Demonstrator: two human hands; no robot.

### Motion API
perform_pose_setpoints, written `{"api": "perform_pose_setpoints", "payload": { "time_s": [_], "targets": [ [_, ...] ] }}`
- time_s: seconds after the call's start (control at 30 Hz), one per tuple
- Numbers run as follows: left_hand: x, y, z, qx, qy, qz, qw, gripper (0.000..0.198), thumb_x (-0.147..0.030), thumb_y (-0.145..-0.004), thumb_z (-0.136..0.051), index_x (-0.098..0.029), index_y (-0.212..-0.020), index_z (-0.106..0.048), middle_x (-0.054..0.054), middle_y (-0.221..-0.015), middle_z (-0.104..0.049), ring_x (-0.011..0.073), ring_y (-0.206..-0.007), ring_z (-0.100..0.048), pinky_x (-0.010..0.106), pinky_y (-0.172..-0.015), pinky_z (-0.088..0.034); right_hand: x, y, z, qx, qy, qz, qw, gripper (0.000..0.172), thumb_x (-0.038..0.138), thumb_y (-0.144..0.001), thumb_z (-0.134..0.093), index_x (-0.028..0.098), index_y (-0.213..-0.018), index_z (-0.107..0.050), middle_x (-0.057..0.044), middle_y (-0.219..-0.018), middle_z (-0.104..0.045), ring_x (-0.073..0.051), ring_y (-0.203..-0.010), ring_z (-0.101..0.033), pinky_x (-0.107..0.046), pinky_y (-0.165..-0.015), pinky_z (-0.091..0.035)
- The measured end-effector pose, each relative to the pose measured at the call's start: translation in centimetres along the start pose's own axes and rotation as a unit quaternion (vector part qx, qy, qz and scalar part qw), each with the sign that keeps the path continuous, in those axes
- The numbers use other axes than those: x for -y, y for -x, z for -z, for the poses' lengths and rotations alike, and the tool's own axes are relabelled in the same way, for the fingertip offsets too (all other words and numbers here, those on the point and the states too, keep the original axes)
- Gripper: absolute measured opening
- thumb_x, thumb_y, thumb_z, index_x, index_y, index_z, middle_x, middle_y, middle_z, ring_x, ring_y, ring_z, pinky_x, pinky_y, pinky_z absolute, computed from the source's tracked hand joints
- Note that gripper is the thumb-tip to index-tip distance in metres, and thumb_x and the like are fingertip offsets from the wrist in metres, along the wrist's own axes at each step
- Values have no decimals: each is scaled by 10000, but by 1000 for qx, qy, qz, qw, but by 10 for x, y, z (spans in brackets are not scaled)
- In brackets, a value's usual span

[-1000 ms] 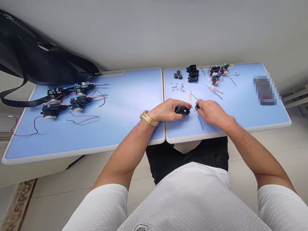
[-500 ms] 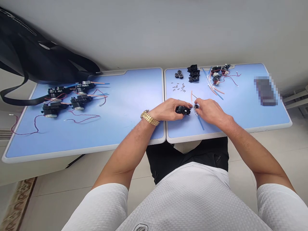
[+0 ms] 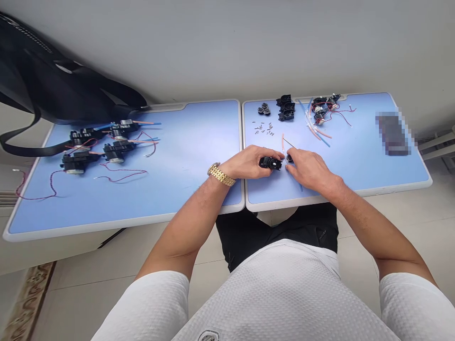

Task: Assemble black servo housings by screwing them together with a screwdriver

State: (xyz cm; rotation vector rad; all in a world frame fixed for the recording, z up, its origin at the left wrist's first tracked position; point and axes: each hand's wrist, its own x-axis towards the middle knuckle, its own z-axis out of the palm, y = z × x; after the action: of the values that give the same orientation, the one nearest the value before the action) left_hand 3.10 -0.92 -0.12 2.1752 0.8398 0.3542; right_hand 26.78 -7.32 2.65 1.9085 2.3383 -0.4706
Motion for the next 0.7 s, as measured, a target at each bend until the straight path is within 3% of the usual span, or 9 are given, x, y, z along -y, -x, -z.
{"api": "perform_pose_setpoints", "payload": {
  "time_s": [0.37,0.53,0.7],
  "targets": [
    [0,0,1,-4,-42,-3,999,588,-186,-797,-747,-255,-1365,-881,64,-1199,-900,276,-1057,-854,378,-1008,-681,12,-3,3,27,10,-40,999,335,221,-1134,-538,144,-1429,-677,-165,-1192,-866,-357,-1095,-797,-411,-807,-424],
    [1,0,-1,-8,-20,-16,1000,575,-175,-801,-729,-252,-1355,-864,60,-1388,-872,297,-1286,-828,433,-1205,-637,13,-3,3,16,8,-42,999,311,211,-1112,-549,156,-1378,-701,-153,-1125,-871,-345,-1046,-795,-401,-780,-420],
    [0,-1,-4,-4,98,-23,995,522,-164,-788,-713,-240,-1284,-858,58,-1526,-827,301,-1399,-794,429,-1244,-611,12,-3,1,3,2,-40,999,282,223,-1106,-555,171,-1338,-706,-146,-1125,-875,-332,-1024,-791,-393,-758,-408]
  ]
}}
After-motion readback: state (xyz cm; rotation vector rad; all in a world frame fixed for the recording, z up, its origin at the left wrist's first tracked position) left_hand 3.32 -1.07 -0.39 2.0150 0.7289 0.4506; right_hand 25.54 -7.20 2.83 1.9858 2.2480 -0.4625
